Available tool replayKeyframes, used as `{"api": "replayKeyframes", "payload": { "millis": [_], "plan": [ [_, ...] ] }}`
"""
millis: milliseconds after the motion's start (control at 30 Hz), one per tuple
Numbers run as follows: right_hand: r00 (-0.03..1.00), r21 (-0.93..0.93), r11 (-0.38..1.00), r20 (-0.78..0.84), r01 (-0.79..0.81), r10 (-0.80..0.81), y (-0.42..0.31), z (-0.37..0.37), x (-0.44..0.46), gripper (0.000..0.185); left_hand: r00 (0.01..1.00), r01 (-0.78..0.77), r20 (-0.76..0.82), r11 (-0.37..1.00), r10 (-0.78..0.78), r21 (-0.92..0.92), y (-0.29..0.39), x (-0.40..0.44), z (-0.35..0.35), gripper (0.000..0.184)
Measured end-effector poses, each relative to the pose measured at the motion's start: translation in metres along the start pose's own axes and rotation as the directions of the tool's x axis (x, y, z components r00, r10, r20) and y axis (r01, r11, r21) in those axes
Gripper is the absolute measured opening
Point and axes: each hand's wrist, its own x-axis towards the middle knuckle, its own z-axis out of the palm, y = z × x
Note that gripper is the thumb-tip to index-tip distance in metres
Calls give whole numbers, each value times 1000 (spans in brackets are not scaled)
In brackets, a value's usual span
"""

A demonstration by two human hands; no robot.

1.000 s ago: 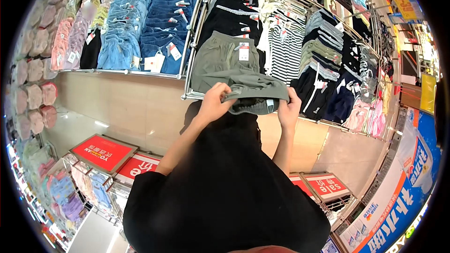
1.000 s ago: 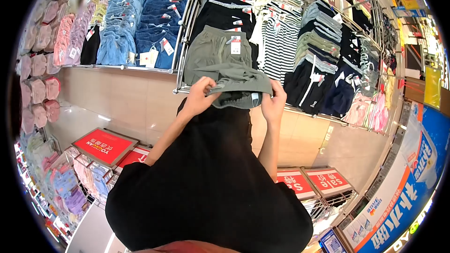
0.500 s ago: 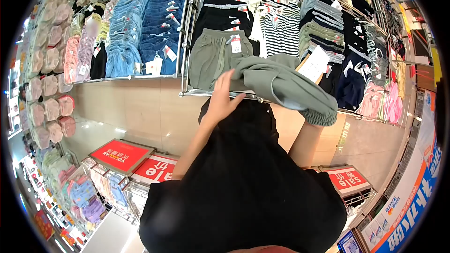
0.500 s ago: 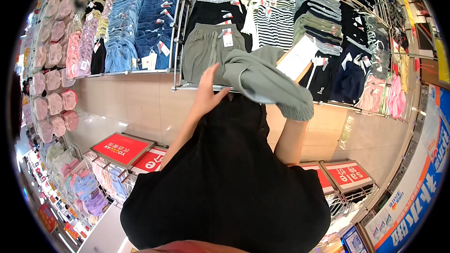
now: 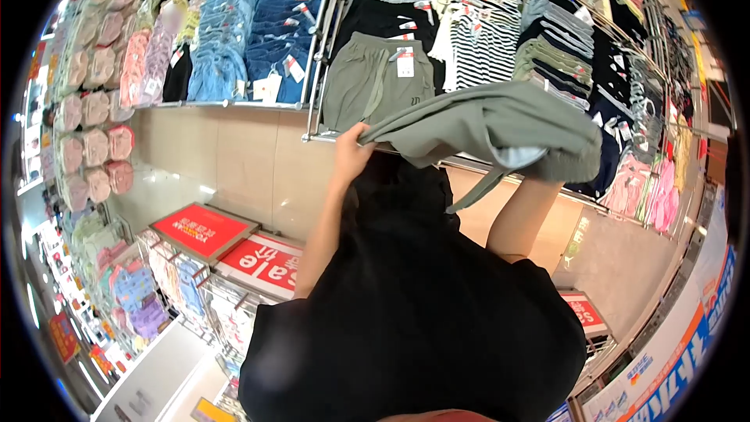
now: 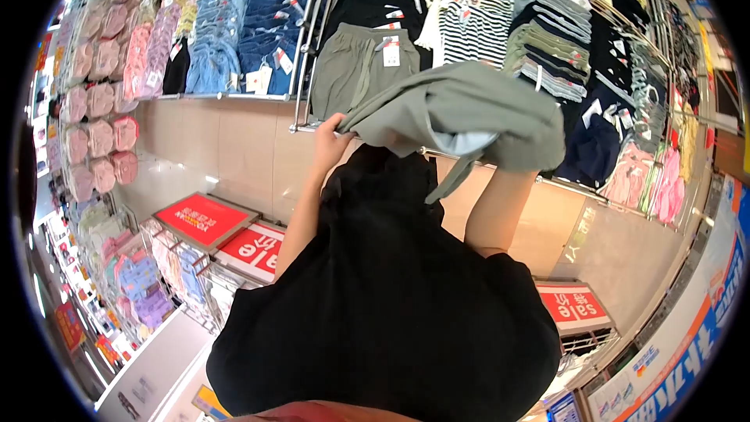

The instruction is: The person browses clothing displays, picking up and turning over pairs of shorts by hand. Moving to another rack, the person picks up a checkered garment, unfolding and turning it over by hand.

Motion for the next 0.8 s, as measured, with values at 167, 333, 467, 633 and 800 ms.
{"api": "replayKeyframes", "payload": {
  "millis": [167, 333, 467, 633, 800],
  "plan": [
    [980, 988, -117, 81, -103, -182, -73, -11, 128, 40, 981, 193, -56, 972, -187, 131, -31, -31, -30, 15],
    [979, 947, 317, 99, -39, -177, -91, 21, 167, 27, 941, 339, 1, 939, -340, -53, -4, -50, -62, 14],
    [938, 726, 653, 339, -215, -68, -86, 76, 176, 42, 925, 362, 60, 819, -376, -445, -5, -61, -75, 26],
    [961, 394, 913, 275, -106, -7, -77, 131, 124, 43, 932, 260, 105, 435, -348, -862, 20, -44, -77, 39],
    [856, 575, 742, 518, -345, -4, -109, 130, 62, 54, 936, 259, 193, 206, -293, -944, 21, -19, -72, 48]
  ]
}}
